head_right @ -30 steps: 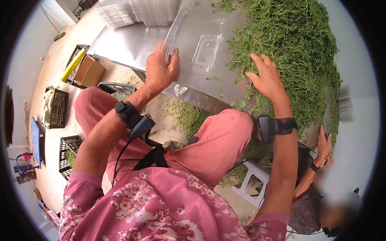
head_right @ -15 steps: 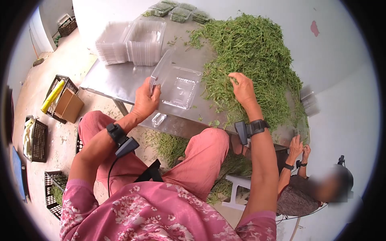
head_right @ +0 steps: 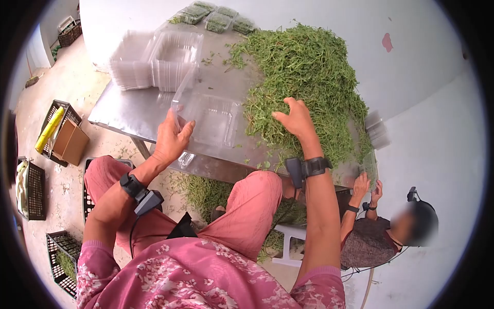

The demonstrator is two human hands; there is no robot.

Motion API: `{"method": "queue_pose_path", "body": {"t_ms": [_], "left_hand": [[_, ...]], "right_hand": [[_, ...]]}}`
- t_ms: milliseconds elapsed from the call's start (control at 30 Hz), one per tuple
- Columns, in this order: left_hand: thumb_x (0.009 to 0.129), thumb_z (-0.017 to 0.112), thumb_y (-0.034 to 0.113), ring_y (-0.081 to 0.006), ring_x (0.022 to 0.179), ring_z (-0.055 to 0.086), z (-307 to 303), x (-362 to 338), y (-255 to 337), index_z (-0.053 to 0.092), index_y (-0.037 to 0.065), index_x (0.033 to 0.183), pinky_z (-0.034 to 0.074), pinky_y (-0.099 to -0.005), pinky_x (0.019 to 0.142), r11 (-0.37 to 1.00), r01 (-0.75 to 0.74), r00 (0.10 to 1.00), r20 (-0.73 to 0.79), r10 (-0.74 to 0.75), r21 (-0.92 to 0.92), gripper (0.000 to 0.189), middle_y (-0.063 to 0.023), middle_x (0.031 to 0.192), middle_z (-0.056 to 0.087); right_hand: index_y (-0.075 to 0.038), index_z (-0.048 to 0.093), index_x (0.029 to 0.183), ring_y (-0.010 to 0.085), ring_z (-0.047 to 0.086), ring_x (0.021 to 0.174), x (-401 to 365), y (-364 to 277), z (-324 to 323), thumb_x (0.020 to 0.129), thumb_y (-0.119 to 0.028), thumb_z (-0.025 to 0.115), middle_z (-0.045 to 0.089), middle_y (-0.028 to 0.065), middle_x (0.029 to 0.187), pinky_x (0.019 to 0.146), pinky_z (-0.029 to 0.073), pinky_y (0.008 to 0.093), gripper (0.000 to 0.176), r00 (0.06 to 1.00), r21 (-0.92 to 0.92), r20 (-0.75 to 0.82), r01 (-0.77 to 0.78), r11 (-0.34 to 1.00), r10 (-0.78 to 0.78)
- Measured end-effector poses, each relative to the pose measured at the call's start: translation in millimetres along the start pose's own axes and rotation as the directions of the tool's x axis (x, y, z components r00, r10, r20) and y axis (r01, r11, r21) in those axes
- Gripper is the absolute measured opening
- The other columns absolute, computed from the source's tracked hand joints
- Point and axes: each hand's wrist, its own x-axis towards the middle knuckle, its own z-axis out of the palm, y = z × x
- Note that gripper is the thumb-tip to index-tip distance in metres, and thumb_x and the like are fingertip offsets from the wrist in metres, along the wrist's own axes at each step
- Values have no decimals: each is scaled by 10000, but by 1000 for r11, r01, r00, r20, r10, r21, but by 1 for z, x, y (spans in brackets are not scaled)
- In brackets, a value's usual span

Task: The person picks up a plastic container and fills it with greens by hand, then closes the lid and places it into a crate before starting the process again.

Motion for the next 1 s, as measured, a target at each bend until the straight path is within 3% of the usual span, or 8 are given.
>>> {"method": "queue_pose_path", "body": {"t_ms": [67, 167, 300, 333, 467, 700, 833, 1000], "left_hand": [[860, 652, 129, -369, 638, 613, -3, 0, -1, 456, -9, 1217, 488, -431, 614, 1000, -19, 999, 28, 19, 16, 431, -177, 696, 601], [872, 664, 158, -187, 572, 617, 0, -1, -14, 440, -94, 1293, 502, -332, 543, 1000, 11, 995, 100, -13, 16, 540, -104, 737, 623], [891, 617, 118, -153, 546, 618, -3, -4, -10, 474, -105, 1261, 508, -294, 505, 957, 223, 955, 237, -176, -186, 455, -96, 759, 621], [894, 605, 107, -156, 548, 625, -3, -4, -10, 483, -103, 1251, 511, -291, 502, 944, 248, 951, 242, -195, -216, 431, -97, 763, 621], [899, 572, 77, -167, 573, 652, -5, -7, 1, 487, -91, 1247, 525, -285, 495, 936, 262, 953, 214, -213, -234, 396, -105, 797, 617], [898, 574, 56, -182, 600, 669, -2, -12, 7, 452, -79, 1270, 544, -286, 492, 903, 294, 950, 197, -241, -313, 414, -117, 849, 604], [896, 581, 47, -183, 619, 675, -3, -14, 5, 443, -74, 1270, 548, -287, 495, 904, 301, 947, 210, -245, -303, 416, -114, 859, 603], [894, 584, 41, -186, 635, 679, -3, -17, 8, 433, -69, 1277, 552, -288, 501, 889, 331, 935, 234, -265, -317, 426, -113, 866, 602]], "right_hand": [[12, 494, 1345, 416, 529, 1202, -10, -11, 9, 729, -389, 798, 490, 292, 1326, 995, 452, 451, 796, 997, -48, 72, -15, 999, 19], [2, 499, 1340, 442, 518, 1205, -18, -11, 31, 693, -397, 814, 480, 316, 1324, 989, 455, 466, 822, 991, -81, 122, -38, 996, 48], [-7, 634, 1099, 364, 645, 1025, -11, 8, 49, 755, -199, 770, 653, 246, 997, 847, 499, 474, 417, 1000, -97, -17, -19, 995, 18], [6, 653, 966, 312, 688, 827, -15, 3, 43, 772, -113, 735, 662, 203, 800, 729, 514, 438, 242, 988, -91, -146, 42, 995, -55], [-9, 679, 953, 258, 650, 638, -16, -10, 4, 785, -126, 713, 664, 177, 738, 615, 502, 376, 207, 953, 109, -303, 47, 993, -12], [-3, 672, 1067, 275, 684, 784, -19, -11, 12, 755, -148, 750, 707, 184, 889, 707, 519, 371, 352, 991, 109, -99, -84, 991, 95], [-6, 550, 1301, 333, 572, 1185, -16, 2, 11, 688, -305, 828, 587, 224, 1276, 964, 470, 387, 737, 985, 7, 170, 15, 1000, -16], [16, 470, 1373, 367, 478, 1288, -23, -24, 6, 667, -341, 840, 473, 260, 1395, 1042, 420, 401, 873, 989, -78, 141, -31, 996, 42]]}}
